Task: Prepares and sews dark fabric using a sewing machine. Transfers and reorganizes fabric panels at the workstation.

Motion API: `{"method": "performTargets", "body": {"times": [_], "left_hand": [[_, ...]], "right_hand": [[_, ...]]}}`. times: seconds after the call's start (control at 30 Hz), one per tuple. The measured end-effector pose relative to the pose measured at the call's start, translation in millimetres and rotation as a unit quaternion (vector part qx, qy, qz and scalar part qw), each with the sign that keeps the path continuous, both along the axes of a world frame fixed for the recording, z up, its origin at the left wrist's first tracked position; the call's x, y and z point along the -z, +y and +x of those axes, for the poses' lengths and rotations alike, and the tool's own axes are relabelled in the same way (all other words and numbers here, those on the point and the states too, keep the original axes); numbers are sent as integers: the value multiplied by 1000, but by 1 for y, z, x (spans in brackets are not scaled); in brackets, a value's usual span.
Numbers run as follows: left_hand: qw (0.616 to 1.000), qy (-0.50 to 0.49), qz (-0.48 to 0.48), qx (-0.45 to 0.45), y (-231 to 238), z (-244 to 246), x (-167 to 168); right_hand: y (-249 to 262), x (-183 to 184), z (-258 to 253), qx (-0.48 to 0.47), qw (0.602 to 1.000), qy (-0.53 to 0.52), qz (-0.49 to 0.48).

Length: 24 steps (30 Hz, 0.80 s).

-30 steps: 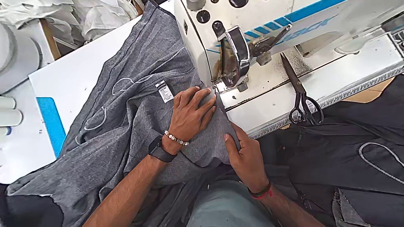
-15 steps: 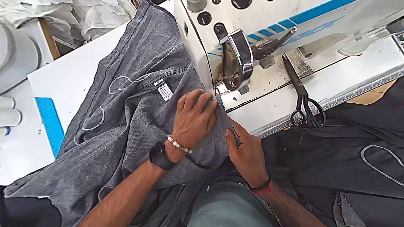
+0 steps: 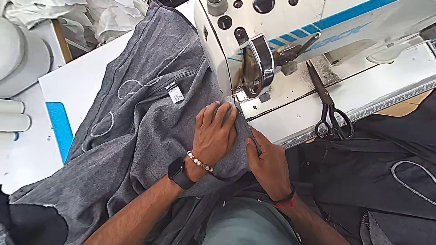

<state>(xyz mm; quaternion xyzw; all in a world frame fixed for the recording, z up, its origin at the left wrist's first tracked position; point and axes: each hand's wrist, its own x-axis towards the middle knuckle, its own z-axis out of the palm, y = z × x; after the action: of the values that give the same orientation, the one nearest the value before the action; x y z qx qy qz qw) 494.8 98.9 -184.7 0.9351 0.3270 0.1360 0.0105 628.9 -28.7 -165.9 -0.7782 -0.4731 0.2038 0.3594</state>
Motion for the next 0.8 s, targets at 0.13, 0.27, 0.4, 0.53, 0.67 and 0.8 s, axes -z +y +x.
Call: {"method": "performTargets", "body": {"times": [0.13,0.27,0.4,0.53,0.67,0.8], "left_hand": [[999,-13,-25,16,11,-6,5],[997,-13,3,71,31,-12,2],[1000,6,2,15,3,0,-2],[999,-13,-30,-28,-9,2,6],[999,-16,-10,37,20,-10,5],[1000,3,-20,-3,-3,1,3]], "right_hand": [[0,-1,4,-1,1000,-10,6],[2,-1,3,-1,1000,-19,5],[3,2,4,-2,1000,-27,3],[4,2,5,-6,1000,-28,3],[5,1,5,-8,999,-31,2],[8,5,4,-7,999,-42,0]]}}
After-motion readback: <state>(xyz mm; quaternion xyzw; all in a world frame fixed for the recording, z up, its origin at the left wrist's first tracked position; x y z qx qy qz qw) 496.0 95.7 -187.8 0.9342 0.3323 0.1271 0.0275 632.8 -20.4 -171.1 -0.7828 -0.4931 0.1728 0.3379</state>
